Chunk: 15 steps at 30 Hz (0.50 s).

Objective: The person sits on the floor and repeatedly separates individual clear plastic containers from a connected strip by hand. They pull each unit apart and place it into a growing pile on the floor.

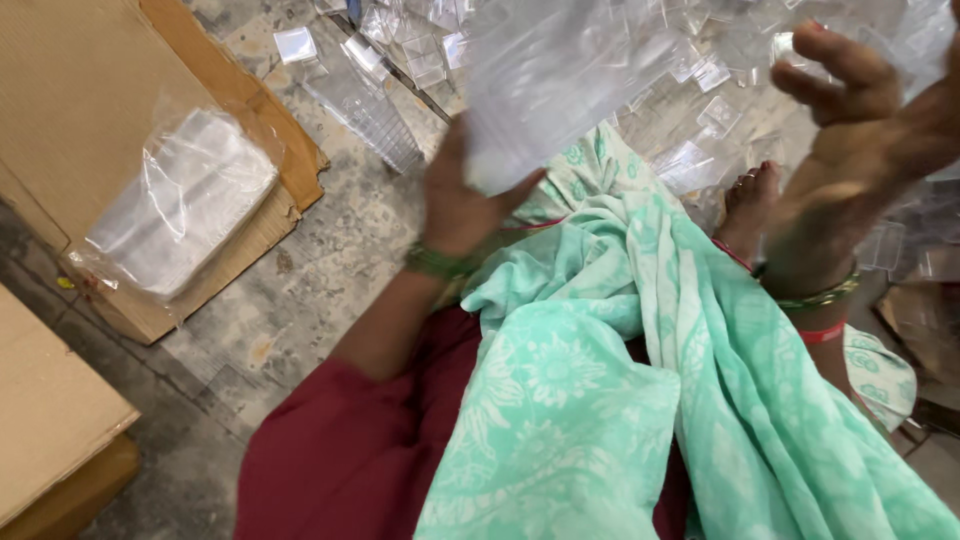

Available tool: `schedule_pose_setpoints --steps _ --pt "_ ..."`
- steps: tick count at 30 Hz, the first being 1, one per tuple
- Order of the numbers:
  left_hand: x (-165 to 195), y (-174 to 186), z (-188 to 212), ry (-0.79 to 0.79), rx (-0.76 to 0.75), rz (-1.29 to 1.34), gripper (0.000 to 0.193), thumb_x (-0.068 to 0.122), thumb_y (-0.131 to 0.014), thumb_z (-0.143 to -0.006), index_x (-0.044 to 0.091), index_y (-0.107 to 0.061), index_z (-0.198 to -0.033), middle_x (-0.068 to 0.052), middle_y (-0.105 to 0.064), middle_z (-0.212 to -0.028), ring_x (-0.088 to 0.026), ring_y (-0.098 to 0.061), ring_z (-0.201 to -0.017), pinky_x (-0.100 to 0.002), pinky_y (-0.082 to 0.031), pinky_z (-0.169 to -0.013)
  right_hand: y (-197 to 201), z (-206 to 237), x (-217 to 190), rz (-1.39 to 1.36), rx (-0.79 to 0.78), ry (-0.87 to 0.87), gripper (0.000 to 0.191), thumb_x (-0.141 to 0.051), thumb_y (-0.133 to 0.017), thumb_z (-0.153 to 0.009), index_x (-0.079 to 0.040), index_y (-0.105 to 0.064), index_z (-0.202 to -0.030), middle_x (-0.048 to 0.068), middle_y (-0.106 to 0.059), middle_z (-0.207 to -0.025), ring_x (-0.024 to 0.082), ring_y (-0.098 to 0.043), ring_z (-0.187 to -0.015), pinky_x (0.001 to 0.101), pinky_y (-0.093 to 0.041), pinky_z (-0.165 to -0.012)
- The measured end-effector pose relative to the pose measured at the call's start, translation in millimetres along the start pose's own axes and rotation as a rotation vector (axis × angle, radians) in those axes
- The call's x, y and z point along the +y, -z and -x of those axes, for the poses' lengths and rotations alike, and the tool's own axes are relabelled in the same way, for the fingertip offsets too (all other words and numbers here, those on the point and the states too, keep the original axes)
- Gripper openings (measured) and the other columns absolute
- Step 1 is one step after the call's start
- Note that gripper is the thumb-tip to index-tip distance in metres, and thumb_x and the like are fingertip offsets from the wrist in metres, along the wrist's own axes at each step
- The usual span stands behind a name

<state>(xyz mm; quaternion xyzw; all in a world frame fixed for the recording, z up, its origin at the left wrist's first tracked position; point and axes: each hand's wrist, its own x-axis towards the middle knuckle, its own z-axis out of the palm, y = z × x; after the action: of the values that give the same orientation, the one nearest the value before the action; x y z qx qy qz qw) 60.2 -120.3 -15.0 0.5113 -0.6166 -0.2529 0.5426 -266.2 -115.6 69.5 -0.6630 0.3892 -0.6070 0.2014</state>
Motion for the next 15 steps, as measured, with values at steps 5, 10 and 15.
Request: schedule_pose_setpoints --steps 5,10,15 --pt "-37.4 107.9 31.3 0.396 -0.169 -0.338 0.057 0.037 -0.086 -0.087 0.007 -0.065 -0.130 -0.007 -0.073 -0.111 -0.022 -0.072 -0.101 -0.039 -0.059 -0.090 15.2 7.4 13.2 -0.063 -0.059 -0.050 0.075 -0.062 -0.049 -0.112 -0.012 -0.032 -0.165 0.009 -0.048 -0.153 0.024 -0.062 -0.122 0.0354 -0.059 -0.099" --pt "-101.9 154.4 47.8 0.695 0.094 -0.135 0.063 0.012 -0.098 -0.082 -0.008 -0.058 -0.125 -0.012 -0.073 -0.106 -0.028 -0.073 -0.089 -0.043 -0.061 -0.082 0.2 -4.4 7.0 -0.040 -0.120 -0.047 0.072 -0.057 -0.054 -0.115 -0.008 -0.032 -0.163 0.007 -0.044 -0.159 0.026 -0.070 -0.115 0.0345 -0.061 -0.095" --pt "-175.2 140.0 55.5 0.417 0.070 0.156 0.081 -0.002 -0.093 -0.078 -0.003 -0.045 -0.144 -0.014 -0.067 -0.135 -0.025 -0.069 -0.122 -0.039 -0.060 -0.106 -17.1 -10.9 -6.5 -0.031 -0.186 -0.087 0.065 -0.053 -0.058 -0.116 -0.005 -0.038 -0.156 0.004 -0.041 -0.159 0.025 -0.070 -0.110 0.0319 -0.058 -0.094"
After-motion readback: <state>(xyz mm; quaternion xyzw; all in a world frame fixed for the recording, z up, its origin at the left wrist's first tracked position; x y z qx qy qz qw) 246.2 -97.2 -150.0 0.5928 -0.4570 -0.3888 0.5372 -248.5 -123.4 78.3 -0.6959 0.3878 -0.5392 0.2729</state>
